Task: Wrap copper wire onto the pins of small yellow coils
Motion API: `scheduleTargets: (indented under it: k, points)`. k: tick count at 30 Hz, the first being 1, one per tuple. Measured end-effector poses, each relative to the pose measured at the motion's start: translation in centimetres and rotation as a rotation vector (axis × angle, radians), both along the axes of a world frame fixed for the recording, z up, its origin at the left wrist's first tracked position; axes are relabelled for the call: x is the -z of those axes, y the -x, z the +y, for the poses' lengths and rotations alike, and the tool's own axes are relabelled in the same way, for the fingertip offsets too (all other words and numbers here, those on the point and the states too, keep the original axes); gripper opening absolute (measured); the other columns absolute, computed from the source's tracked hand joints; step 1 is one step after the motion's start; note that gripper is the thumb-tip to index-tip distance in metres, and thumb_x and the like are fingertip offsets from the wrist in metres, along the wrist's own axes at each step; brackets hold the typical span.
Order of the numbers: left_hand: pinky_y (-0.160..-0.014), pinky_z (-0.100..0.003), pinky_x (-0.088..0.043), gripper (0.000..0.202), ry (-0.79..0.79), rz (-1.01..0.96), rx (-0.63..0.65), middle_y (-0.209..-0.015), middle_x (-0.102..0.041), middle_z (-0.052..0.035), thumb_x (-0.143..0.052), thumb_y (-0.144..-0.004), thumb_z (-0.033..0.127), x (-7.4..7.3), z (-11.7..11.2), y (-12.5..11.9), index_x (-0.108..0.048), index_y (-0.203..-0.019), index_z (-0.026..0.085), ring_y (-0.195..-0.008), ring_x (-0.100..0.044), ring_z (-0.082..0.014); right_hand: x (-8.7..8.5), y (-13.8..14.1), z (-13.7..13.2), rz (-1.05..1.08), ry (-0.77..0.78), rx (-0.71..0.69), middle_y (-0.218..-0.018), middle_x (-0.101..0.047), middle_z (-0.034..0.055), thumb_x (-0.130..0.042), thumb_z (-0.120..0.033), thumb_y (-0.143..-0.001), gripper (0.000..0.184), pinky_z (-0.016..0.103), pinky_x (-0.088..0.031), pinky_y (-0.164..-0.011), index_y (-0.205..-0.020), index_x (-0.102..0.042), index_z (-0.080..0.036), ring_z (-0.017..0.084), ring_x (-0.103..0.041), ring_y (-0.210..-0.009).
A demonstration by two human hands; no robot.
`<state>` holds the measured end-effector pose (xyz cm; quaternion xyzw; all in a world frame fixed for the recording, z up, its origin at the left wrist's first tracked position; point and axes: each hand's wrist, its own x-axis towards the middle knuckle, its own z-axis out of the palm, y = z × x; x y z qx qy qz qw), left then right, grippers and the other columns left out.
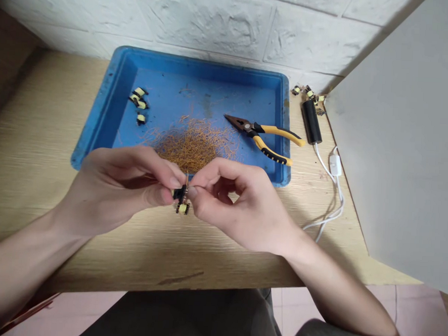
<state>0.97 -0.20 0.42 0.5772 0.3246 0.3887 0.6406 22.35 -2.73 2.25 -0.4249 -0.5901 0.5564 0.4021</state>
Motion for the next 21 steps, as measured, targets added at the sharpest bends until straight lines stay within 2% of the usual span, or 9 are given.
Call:
scheduleTargets:
  k: [6, 10, 13, 21]
  points:
    - [-0.069, -0.023, -0.059, 0.013, -0.042, 0.032, 0.004, -0.082, -0.078, 0.0024, -0.085, -0.087, 0.014, 0.1, -0.2, -0.1, -0.080, -0.088, 0.026, -0.075, -0.074, -0.0134, 0.1, -0.3, 0.2, -0.052, 0.000, -0.032, -0.069, -0.064, -0.0042, -0.072, -0.008, -0.085, 0.013, 0.021, -0.041, -0.053, -0.079, -0.067, -0.018, 0.008, -0.052, -0.060]
    - [-0.076, -0.024, -0.061, 0.014, -0.075, 0.059, -0.020, -0.089, -0.080, 0.0018, -0.086, -0.086, 0.013, 0.2, -0.3, 0.0, -0.080, -0.087, 0.026, -0.082, -0.075, -0.0140, -0.1, -0.6, 0.1, -0.119, 0.005, -0.052, -0.070, -0.062, -0.0039, -0.071, -0.010, -0.087, 0.013, 0.023, -0.042, -0.054, -0.079, -0.066, -0.018, 0.008, -0.051, -0.061]
    - [-0.076, -0.025, -0.061, 0.014, -0.060, 0.050, -0.034, -0.091, -0.081, 0.0019, -0.087, -0.085, 0.014, 0.4, -0.3, 0.0, -0.081, -0.088, 0.027, -0.084, -0.075, -0.0143, -0.2, -0.7, 0.0, -0.157, -0.031, -0.046, -0.071, -0.062, -0.0039, -0.070, -0.012, -0.090, 0.013, 0.023, -0.042, -0.055, -0.080, -0.065, -0.019, 0.009, -0.052, -0.062]
    - [-0.062, -0.021, -0.053, 0.011, 0.070, -0.010, -0.105, -0.082, -0.077, 0.0050, -0.089, -0.086, 0.025, 1.0, -0.3, -0.3, -0.079, -0.090, 0.028, -0.073, -0.066, -0.0106, 0.5, -0.5, -0.5, -0.375, -0.526, 0.087, -0.074, -0.064, -0.0029, -0.068, -0.009, -0.092, 0.017, 0.028, -0.046, -0.059, -0.085, -0.063, -0.024, 0.012, -0.056, -0.064]
